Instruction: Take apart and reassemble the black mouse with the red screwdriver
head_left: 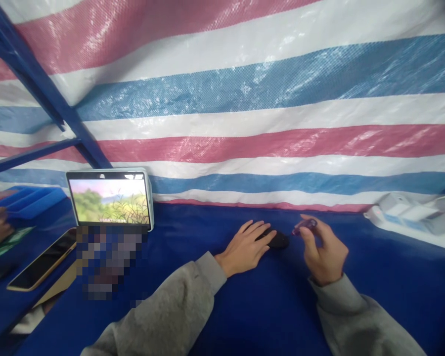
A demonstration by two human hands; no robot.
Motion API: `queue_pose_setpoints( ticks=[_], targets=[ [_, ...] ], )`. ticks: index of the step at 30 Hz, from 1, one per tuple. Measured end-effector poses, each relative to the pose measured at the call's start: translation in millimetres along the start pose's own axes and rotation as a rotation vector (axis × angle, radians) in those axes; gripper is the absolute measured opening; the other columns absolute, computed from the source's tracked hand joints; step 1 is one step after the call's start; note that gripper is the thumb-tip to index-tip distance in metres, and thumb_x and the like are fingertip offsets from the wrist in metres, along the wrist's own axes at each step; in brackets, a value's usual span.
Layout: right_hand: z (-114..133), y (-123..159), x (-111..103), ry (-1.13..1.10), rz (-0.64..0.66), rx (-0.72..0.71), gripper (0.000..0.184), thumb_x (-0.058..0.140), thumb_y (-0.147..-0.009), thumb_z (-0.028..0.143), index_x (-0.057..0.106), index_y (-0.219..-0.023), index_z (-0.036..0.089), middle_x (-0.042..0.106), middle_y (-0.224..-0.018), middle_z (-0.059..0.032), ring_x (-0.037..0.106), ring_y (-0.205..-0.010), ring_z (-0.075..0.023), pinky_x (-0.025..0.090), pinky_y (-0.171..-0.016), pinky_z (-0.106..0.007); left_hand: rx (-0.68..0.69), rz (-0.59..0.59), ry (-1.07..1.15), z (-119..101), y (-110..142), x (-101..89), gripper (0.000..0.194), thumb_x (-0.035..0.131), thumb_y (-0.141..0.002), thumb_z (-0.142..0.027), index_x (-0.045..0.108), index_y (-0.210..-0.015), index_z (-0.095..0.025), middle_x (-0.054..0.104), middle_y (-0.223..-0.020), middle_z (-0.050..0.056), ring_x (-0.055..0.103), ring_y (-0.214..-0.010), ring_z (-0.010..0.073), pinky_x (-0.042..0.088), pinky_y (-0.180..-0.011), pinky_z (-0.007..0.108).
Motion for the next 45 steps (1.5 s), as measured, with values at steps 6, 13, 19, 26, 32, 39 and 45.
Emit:
queue_pose_setpoints(
  ticks=[6,13,19,26,32,39,45],
  targets=[
    [-2,2,-1,-0.02,0.018,0.05,0.025,0.057,-0.094,0.037,0.069,-0.105,0.018,0.077,-0.088,-0.0054,0.072,-0.071,-0.017,0.055,-0.074,-0.028,0.009,-0.005,-0.014,0,1,-0.7,0.043,0.04,-0.104,-0.03,0.041,-0.146,-0.022,0.046,-0.151,0.008,0.037,-0.144,0.0221,0.028,-0.12,0.045],
    [-3,8,0,-0.031,-0.012,0.03,0.038,0.061,-0.092,0.034,0.061,-0.126,0.017,0.078,-0.089,-0.006,0.074,-0.068,-0.0168,0.058,-0.071,-0.028,0.026,-0.006,0.001,0,2,-0.9,0.043,0.038,-0.105,-0.032,0.042,-0.146,-0.023,0.047,-0.151,0.008,0.038,-0.144,0.022,0.029,-0.12,0.045],
    [10,6,-5,0.021,-0.002,-0.158,0.041,0.062,-0.091,0.023,0.059,-0.132,0.02,0.078,-0.097,-0.0063,0.075,-0.079,-0.0177,0.059,-0.076,-0.028,0.044,-0.03,0.002,-1,3,-2.4,0.041,0.037,-0.105,-0.035,0.046,-0.144,-0.022,0.048,-0.15,0.008,0.04,-0.142,0.0216,0.03,-0.119,0.043],
    [17,1,-14,-0.04,-0.078,-0.132,0.039,0.066,-0.086,0.012,0.063,-0.124,0.019,0.076,-0.101,-0.0072,0.074,-0.087,-0.0216,0.06,-0.08,-0.036,0.025,-0.029,0.012,0,3,-2.2,0.041,0.037,-0.106,-0.036,0.047,-0.143,-0.023,0.049,-0.149,0.008,0.042,-0.141,0.0215,0.032,-0.118,0.043],
    [15,1,-15,-0.053,-0.15,-0.17,0.031,0.072,-0.081,0.014,0.066,-0.111,0.02,0.074,-0.097,-0.0079,0.071,-0.094,-0.0245,0.059,-0.081,-0.04,0.031,-0.028,0.004,0,3,-1.6,0.041,0.038,-0.106,-0.035,0.047,-0.143,-0.023,0.048,-0.15,0.007,0.041,-0.142,0.021,0.031,-0.119,0.043],
    [20,3,-11,-0.121,-0.101,-0.122,0.035,0.063,-0.086,0.01,0.064,-0.12,0.021,0.075,-0.108,-0.0078,0.072,-0.098,-0.0233,0.058,-0.088,-0.04,0.032,-0.032,0.003,0,3,-0.7,0.04,0.038,-0.106,-0.035,0.048,-0.143,-0.023,0.05,-0.149,0.007,0.043,-0.14,0.0208,0.032,-0.118,0.043],
    [26,-1,-12,-0.039,-0.061,-0.144,0.031,0.064,-0.088,0.016,0.065,-0.119,0.021,0.072,-0.105,-0.0098,0.071,-0.092,-0.0219,0.059,-0.082,-0.038,0.045,-0.045,0.002,0,3,-1.4,0.04,0.037,-0.106,-0.035,0.048,-0.142,-0.022,0.049,-0.149,0.008,0.043,-0.141,0.0217,0.032,-0.118,0.044]
  ],
)
Point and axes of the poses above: each hand's wrist, its own y-axis away from the middle knuckle, its own x-axis out of the palm, z = x × y, the point moved 5 cm from there along -y, towards the middle knuckle
